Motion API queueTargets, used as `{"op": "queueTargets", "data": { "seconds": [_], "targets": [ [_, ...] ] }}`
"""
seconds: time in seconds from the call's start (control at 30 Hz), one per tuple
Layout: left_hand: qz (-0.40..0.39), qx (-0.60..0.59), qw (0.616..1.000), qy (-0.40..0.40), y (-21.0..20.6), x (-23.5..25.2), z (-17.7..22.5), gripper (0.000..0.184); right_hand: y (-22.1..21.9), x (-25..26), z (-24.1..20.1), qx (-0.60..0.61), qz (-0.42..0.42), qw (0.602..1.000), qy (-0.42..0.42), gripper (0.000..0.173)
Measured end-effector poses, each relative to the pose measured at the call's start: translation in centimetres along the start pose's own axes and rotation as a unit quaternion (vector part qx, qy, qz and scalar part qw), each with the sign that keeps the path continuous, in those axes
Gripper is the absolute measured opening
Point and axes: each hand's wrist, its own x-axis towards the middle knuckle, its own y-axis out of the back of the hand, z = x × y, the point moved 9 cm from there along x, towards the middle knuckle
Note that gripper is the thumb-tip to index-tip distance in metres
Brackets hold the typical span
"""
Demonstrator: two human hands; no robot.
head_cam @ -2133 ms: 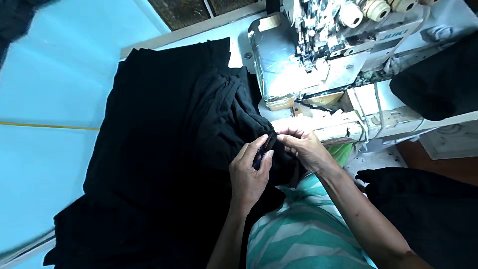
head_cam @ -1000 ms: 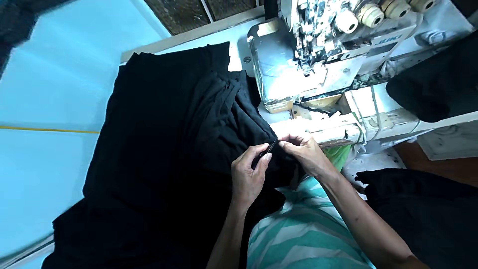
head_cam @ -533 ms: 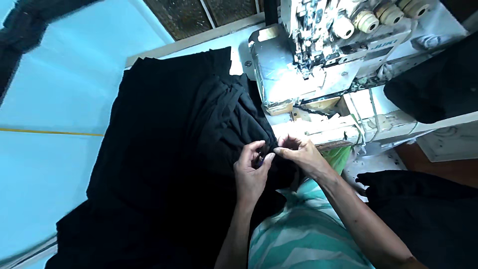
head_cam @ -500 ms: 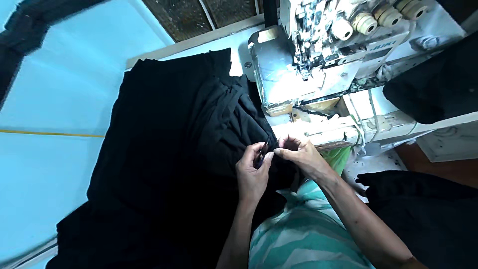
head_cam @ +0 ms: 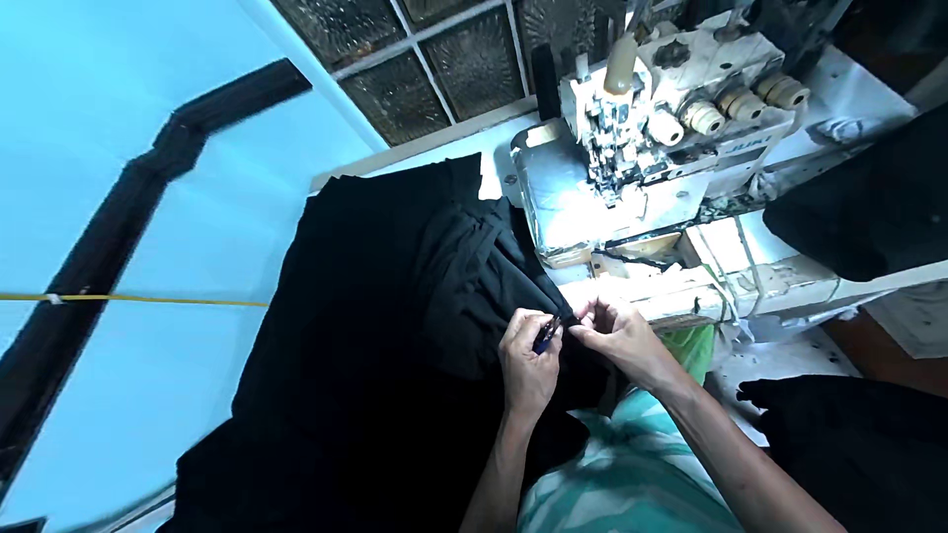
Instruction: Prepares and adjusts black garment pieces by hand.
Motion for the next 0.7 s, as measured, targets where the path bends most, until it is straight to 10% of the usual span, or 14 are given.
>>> {"op": "queueTargets", "data": {
  "seconds": [0.2, 0.53, 0.7],
  "targets": [
    [-0.061, 0.069, 0.994, 0.054, -0.7, 0.2, 0.6, 0.018, 0.3, -0.4, -2.1, -0.205, 0.033, 0.97, 0.126, 0.019],
    [-0.085, 0.207, 0.959, -0.174, -1.7, -0.4, 3.1, 0.015, -0.4, -1.0, -2.0, -0.167, 0.052, 0.973, 0.152, 0.022],
    [0.041, 0.294, 0.943, 0.153, 9.5, 6.5, -8.1, 0.028, -0.2, -5.6, -3.0, -0.096, -0.074, 0.975, 0.187, 0.024]
  ]
}}
